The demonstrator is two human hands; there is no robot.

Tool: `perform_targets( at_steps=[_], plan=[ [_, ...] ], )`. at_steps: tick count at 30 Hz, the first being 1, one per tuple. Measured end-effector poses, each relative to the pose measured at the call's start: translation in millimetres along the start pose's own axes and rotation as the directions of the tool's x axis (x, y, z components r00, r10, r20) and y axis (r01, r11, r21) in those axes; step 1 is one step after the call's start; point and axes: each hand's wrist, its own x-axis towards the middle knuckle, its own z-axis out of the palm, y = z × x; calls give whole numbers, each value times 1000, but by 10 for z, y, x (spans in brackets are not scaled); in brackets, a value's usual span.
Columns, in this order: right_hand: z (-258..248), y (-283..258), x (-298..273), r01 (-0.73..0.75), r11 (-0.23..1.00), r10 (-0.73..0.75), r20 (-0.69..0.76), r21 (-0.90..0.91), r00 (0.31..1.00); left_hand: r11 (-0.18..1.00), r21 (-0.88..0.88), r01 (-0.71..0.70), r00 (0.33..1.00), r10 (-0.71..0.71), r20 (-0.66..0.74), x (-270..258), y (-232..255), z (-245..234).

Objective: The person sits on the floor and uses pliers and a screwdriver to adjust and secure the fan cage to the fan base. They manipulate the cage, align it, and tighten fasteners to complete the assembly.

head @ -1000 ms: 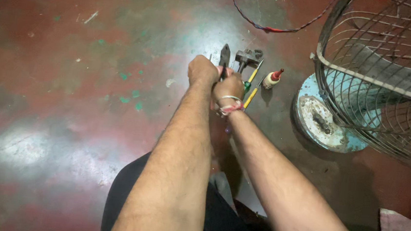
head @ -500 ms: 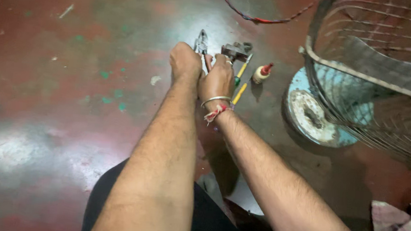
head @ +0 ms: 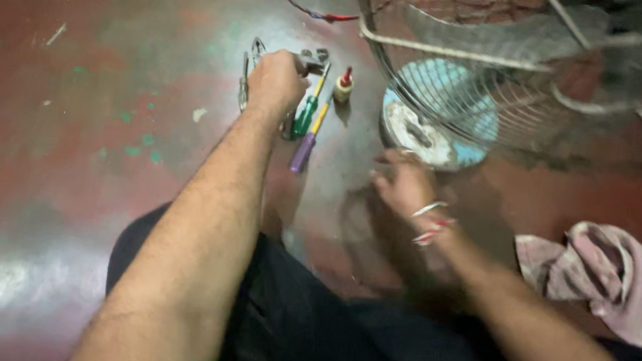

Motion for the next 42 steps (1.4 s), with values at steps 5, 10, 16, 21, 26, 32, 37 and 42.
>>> perform_targets(
  at_steps=[5, 10, 16, 21, 26, 32, 37, 42],
  plan=[
    [-780, 471, -495, -144, 984, 157, 125, -107, 980, 956, 115, -268, 920, 219, 324, -356, 254, 19],
    [-1203, 641, -844, -201, 977, 194, -97, -67, 976, 936, -136, -324, 917, 346, 197, -959, 662, -118],
    [-1176, 999, -849, -319, 759, 551, -300, 568, 778, 898, -400, -186, 981, 148, -123, -1335, 1169, -321],
    [-1526, 1188, -715, -259, 395, 771, -164, 881, 616, 858, -408, -312, 874, 90, -477, -1190, 1325, -600],
    [-1654, 1355, -548, -3, 672, 532, -479, 741, 698, 681, -569, -461, 870, 220, -441, -1097, 1594, -789],
    [-1384, 1730, -537, 59, 468, 633, -381, 882, 673, 771, -507, -385, 879, 138, -457, -1365, 1610, -693],
    [-895, 1426, -697, -69, 735, 545, -527, 675, 652, 808, -439, -393, 854, 144, -500, -1506, 1359, -290],
    [-634, 1059, -647, -652, 756, 652, 9, 52, 758, 822, -476, -312, 939, 191, -287, -1445, 1036, 386]
  ],
)
